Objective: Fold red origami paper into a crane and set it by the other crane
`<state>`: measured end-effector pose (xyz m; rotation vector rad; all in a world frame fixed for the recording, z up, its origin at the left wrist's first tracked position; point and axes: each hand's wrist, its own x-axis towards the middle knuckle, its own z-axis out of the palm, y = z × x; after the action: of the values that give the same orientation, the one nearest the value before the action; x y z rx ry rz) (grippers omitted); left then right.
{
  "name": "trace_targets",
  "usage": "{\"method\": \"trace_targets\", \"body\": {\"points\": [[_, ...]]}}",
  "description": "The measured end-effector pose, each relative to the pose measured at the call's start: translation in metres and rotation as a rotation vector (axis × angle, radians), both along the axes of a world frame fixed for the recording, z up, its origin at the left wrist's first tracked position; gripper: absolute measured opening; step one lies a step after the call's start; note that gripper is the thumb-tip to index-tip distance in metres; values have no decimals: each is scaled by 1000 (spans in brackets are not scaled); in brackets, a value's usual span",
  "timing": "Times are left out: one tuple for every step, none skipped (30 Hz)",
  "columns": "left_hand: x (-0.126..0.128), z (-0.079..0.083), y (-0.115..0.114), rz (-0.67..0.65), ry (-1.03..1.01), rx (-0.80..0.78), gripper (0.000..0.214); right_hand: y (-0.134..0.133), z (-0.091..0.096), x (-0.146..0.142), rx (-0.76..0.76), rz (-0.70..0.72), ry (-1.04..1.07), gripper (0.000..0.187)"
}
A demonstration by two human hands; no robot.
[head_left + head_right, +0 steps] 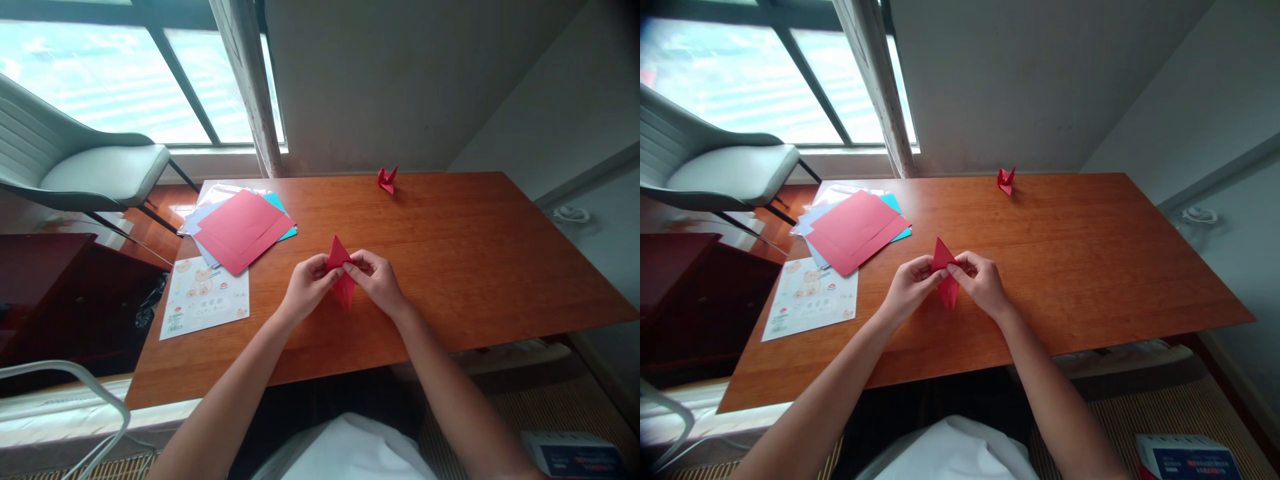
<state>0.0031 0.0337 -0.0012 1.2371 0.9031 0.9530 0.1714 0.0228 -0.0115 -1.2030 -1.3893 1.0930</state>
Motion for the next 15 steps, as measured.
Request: {"method": "trace_targets", "body": {"points": [[0,-1,-1,-40,35,5,25,0,1,1,2,-8,-3,22],[-1,-2,-1,-91,75,11,25,0,2,2,6,-21,-8,21],[-1,-3,-2,-149,114,15,25,1,2,3,12,-34,-10,21],[0,-4,-3,-210,141,14,26,1,3,3,16,-48,-4,21],[0,-4,-4,-267,155,5,27,1,4,4,16,-62,9,20],[1,-3,-5,-313,154,-13,28,1,4,5,15,-81,27,20],[1,-2,-6,-345,145,-39,29,1,4,6,15,-105,44,21],[2,0,-7,-365,132,-70,30,1,5,6,16,-131,57,21],[2,1,-7,-381,122,-98,30,1,4,6,18,-160,66,21],[3,2,-8,-395,119,-118,30,2,4,6,24,-191,73,21],[3,4,-8,-410,123,-129,30,3,4,7,36,-227,80,21],[3,4,-8,-424,132,-129,30,4,4,7,56,-270,89,20],[3,5,-9,-434,143,-120,30,5,3,8,80,-318,100,20],[3,5,-9,-437,151,-105,29,6,3,9,105,-365,109,19],[4,5,-10,-437,159,-91,28,7,2,10,127,-411,114,19]]}}
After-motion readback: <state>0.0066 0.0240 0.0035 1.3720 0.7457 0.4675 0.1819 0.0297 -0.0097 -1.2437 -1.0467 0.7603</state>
